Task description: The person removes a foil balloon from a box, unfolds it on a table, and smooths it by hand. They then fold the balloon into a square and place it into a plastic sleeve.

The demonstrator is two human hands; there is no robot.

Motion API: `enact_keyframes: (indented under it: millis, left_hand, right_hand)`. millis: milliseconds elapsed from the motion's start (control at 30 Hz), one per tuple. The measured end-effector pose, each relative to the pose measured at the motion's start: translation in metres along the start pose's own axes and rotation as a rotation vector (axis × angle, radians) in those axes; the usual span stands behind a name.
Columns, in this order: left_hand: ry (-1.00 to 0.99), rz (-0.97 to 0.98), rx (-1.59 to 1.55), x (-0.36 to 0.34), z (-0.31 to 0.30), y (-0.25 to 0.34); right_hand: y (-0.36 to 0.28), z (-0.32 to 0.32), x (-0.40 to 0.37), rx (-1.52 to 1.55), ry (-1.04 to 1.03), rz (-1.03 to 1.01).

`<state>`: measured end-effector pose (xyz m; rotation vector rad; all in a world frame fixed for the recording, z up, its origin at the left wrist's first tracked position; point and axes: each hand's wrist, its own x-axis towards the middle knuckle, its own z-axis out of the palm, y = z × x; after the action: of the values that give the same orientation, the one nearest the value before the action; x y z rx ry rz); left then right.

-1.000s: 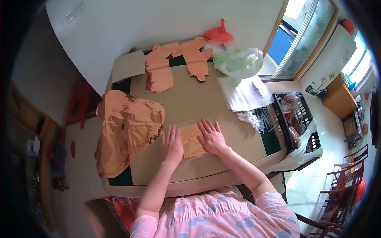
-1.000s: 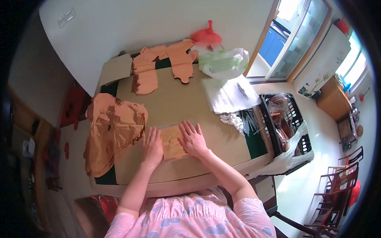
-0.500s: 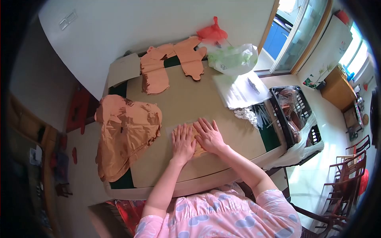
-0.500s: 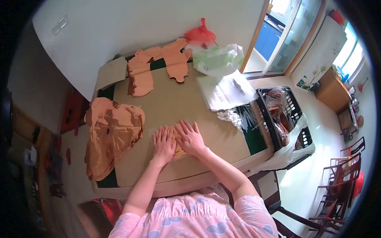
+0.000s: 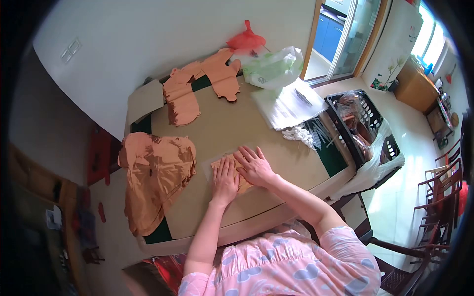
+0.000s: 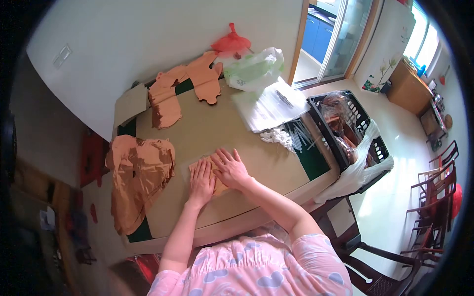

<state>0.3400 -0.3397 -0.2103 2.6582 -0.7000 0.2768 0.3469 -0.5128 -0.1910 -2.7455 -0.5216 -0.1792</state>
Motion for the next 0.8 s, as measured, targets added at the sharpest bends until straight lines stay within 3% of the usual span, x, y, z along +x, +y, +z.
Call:
enact_keyframes:
  millis: [300,400,567,800]
  left_hand:
    - [-0.057,0.033,-0.061,-0.008,-0.009,0.003]
    - [-0.042,0.038,-0.089,-0.006,-0.008,0.0]
    - [-0.066,0.029,-0.131,-0.008,-0.004,-0.002]
    - [-0.096,0.084,-0.112,-0.006,-0.028,0.011]
  right_hand:
    - [0.0,-0.001,-0.001,0.071,0.098,-0.027]
    - [-0.006,-0.019,-0.022,0.205,0.28,0.001]
    - [-0.001,-0.037,-0.103,0.147,0.203,-0.173]
    - [-0.004,-0.043,-0.109,-0.003,0.155,-0.075]
